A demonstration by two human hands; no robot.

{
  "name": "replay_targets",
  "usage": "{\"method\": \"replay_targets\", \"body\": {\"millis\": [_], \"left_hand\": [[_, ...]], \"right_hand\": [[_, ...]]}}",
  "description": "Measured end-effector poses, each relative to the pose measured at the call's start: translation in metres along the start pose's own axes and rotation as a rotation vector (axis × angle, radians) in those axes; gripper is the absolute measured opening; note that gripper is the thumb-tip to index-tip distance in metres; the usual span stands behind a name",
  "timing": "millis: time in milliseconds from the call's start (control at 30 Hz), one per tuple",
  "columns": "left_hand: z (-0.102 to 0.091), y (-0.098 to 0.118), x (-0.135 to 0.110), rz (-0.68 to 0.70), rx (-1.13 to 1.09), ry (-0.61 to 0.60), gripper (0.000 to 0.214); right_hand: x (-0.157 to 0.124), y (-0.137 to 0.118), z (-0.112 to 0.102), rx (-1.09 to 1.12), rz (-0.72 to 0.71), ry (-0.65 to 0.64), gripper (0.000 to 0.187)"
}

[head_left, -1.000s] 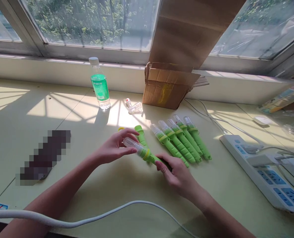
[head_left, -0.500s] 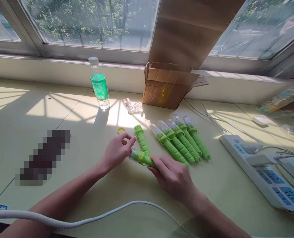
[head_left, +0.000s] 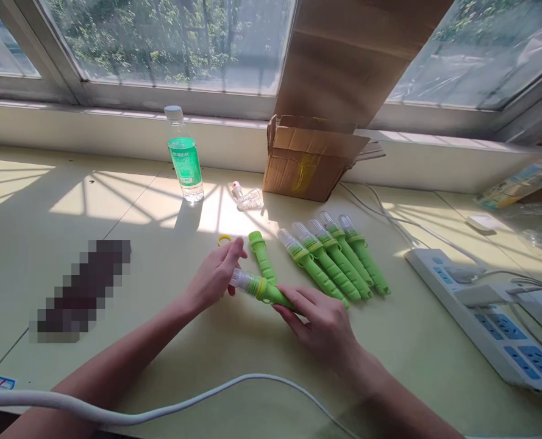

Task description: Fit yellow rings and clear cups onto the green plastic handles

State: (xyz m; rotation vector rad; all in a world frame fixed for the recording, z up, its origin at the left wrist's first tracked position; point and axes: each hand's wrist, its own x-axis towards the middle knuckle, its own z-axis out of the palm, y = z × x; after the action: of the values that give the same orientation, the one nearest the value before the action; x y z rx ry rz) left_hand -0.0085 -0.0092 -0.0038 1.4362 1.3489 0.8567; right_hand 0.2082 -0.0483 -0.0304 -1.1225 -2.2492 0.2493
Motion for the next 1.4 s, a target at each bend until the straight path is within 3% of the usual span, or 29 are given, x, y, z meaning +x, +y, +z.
{"method": "replay_targets", "body": {"millis": [100,200,267,367,433,500,567,600,667,733,833,967,1100,1133,1200,1267,1400], "left_hand": [[0.005,-0.003,0.002,-0.082,0.094,0.006,0.047],[0.007,-0.008,0.0,0.145,0.2,0.146,0.033],[0.006,-0.011,-0.004,0.385,0.275,0.195,0.022],[0.002,-0.015,-0.009,0.814,0.351,0.262,0.008],[0.0,-0.014,-0.01,0.93,0.367,0.287,0.006],[0.0,-0.01,-0.008,0.777,0.33,0.246,0.012],[0.001,-0.006,-0.006,0.458,0.221,0.153,0.024],[0.003,-0.004,-0.004,0.296,0.159,0.101,0.033],[0.005,-0.002,-0.002,0.061,0.081,0.014,0.045],[0.008,-0.001,-0.001,-0.03,0.087,-0.005,0.047],[0.01,-0.001,-0.001,0.032,0.18,0.085,0.039],[0.009,-0.004,-0.005,0.256,0.346,0.174,0.027],[0.002,-0.011,-0.009,0.742,0.492,0.213,0.013],[0.0,-0.013,-0.009,0.888,0.512,0.219,0.011],[-0.002,-0.013,-0.009,1.062,0.53,0.226,0.009],[-0.003,-0.009,-0.009,0.975,0.533,0.227,0.01],[0.001,0.004,-0.008,0.365,0.386,0.099,0.031]], "right_hand": [[-0.004,0.002,0.001,-0.228,-0.152,0.062,0.023],[-0.003,-0.004,-0.005,-0.133,-0.103,0.002,0.023],[0.0,-0.01,-0.011,0.111,0.064,-0.15,0.025],[0.005,-0.014,-0.02,0.55,0.297,-0.547,0.039],[0.006,-0.012,-0.021,0.645,0.33,-0.66,0.044],[0.005,-0.008,-0.017,0.495,0.262,-0.492,0.038],[0.002,-0.002,-0.011,0.162,0.089,-0.166,0.028],[0.001,0.001,-0.008,-0.013,-0.007,-0.064,0.026],[0.0,0.005,-0.005,-0.257,-0.155,0.066,0.024],[-0.001,0.007,-0.004,-0.392,-0.246,0.112,0.026],[-0.004,0.003,-0.002,-0.414,-0.268,0.083,0.026],[-0.004,-0.008,-0.003,-0.152,-0.065,-0.09,0.028],[0.004,-0.014,-0.015,0.466,0.279,-0.421,0.038],[0.006,-0.014,-0.017,0.609,0.346,-0.549,0.043],[0.009,-0.012,-0.02,0.771,0.415,-0.661,0.049],[0.009,-0.009,-0.018,0.696,0.391,-0.577,0.046],[0.002,-0.001,-0.009,0.082,0.073,-0.129,0.027]]}}
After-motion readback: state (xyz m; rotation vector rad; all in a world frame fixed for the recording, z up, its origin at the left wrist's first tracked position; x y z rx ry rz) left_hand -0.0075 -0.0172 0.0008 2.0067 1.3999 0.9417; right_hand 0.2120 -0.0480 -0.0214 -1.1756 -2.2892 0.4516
